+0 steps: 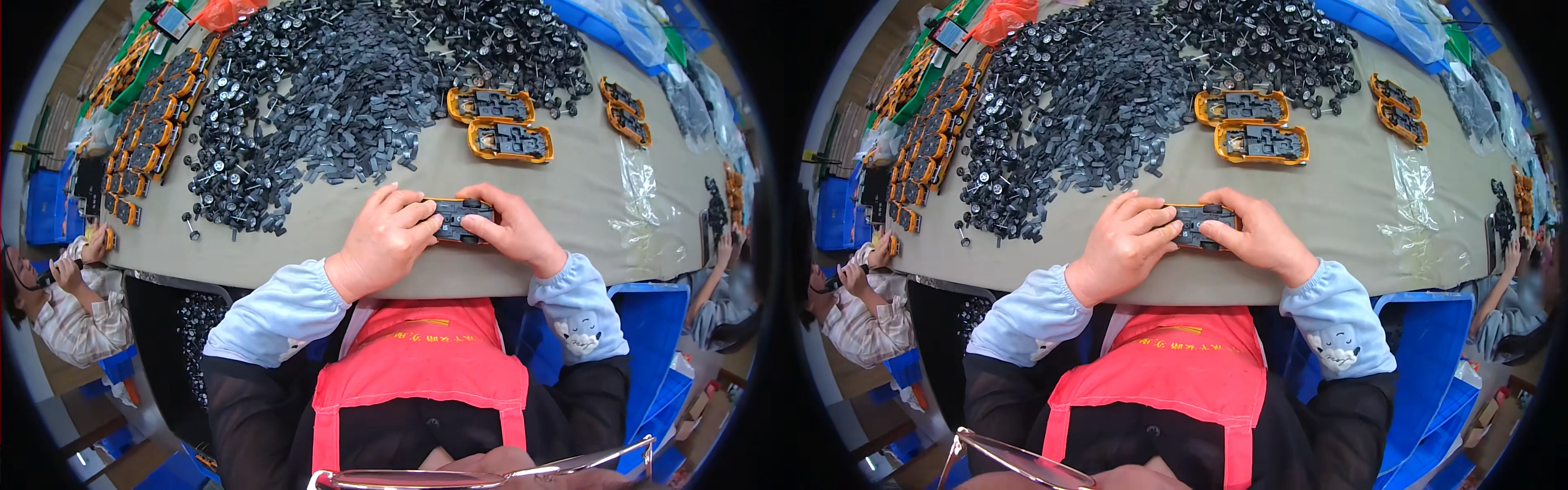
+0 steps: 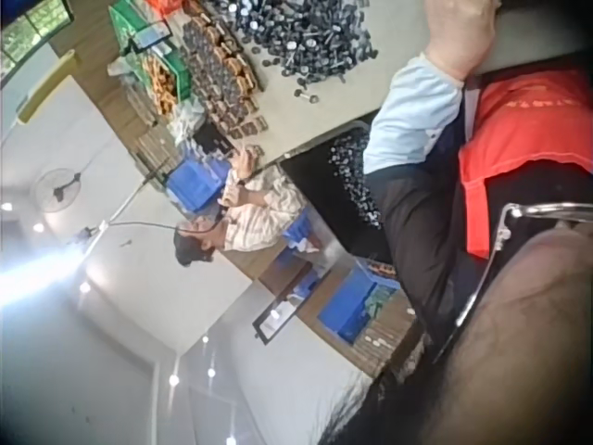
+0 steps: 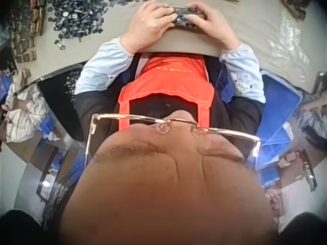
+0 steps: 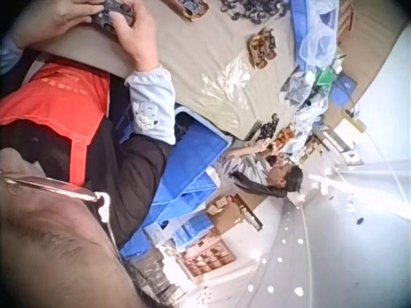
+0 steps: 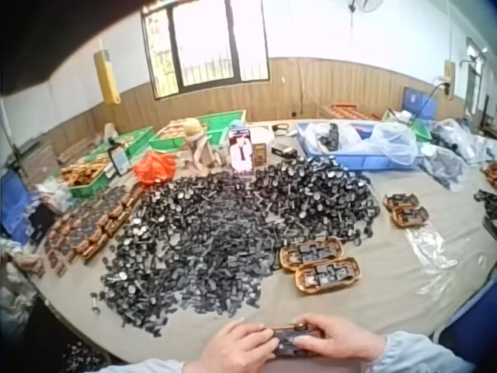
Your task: The person assembles toy cars by inserting wheel axles and bottom covers into toy car bodies, pressing the parts together by hand, and setting the assembled cars onto the table.
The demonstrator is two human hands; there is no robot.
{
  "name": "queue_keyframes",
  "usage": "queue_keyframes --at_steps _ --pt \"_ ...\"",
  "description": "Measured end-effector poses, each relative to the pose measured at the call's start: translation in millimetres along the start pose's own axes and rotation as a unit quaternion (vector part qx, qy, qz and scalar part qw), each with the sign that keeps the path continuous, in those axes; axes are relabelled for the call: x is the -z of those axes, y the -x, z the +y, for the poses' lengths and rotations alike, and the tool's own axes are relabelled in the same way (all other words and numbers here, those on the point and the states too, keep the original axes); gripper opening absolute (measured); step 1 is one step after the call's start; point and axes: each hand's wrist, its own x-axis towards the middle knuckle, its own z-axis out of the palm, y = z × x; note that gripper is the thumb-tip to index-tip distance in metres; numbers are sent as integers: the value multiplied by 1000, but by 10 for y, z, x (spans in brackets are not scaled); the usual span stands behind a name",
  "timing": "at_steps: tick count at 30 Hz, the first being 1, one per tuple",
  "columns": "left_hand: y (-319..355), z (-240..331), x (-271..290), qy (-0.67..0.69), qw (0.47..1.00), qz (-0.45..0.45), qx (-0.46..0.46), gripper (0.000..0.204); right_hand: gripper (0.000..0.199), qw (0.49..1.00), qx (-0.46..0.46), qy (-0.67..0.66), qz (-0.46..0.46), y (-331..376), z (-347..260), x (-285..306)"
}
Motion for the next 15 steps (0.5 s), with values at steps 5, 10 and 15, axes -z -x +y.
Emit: queue_keyframes --at_steps 5,10,15 --pt "-92 47 29 94 992 -26 82 44 63 996 92 -11 10 78 84 14" --pt "-165 87 73 78 993 -40 85 46 69 978 159 107 87 72 121 -50" --pt "-233 81 78 62 990 -87 96 47 52 988 143 44 24 34 97 74"
